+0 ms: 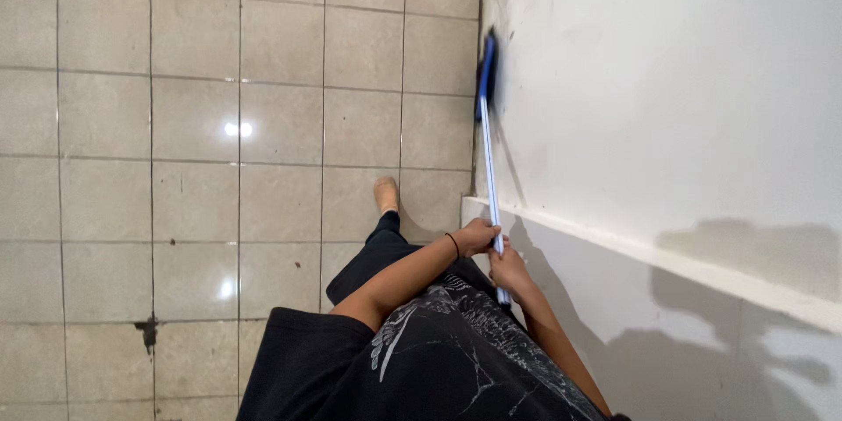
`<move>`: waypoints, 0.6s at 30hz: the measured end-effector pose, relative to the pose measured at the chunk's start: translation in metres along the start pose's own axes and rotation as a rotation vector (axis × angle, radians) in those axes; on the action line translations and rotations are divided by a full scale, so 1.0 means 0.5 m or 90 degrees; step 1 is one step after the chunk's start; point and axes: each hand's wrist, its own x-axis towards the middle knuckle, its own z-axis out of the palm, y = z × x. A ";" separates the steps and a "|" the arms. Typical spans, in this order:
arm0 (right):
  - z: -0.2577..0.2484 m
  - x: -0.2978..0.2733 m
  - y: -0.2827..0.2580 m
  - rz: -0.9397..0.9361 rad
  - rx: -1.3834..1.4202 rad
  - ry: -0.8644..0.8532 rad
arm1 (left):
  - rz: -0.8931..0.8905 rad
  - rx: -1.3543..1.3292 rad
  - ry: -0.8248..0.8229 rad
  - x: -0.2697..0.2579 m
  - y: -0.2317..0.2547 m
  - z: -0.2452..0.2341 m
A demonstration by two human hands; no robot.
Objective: The person sweeps the tiled floor using a broom, navigating around a motorcycle and a shoe rack.
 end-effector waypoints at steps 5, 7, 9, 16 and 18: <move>0.018 0.121 -0.191 -0.014 0.063 -0.140 | 0.083 -0.015 0.075 0.020 0.159 -0.110; 0.010 0.150 -0.253 -0.024 0.052 -0.159 | 0.091 0.025 0.132 0.034 0.226 -0.153; -0.020 0.155 -0.294 0.006 0.150 -0.171 | 0.105 0.041 0.155 0.050 0.286 -0.164; -0.121 -0.055 -0.205 0.047 -0.028 -0.048 | -0.092 0.099 -0.186 0.020 0.190 -0.006; -0.158 -0.124 -0.155 0.186 0.002 -0.061 | -0.224 0.039 -0.380 0.015 0.145 0.047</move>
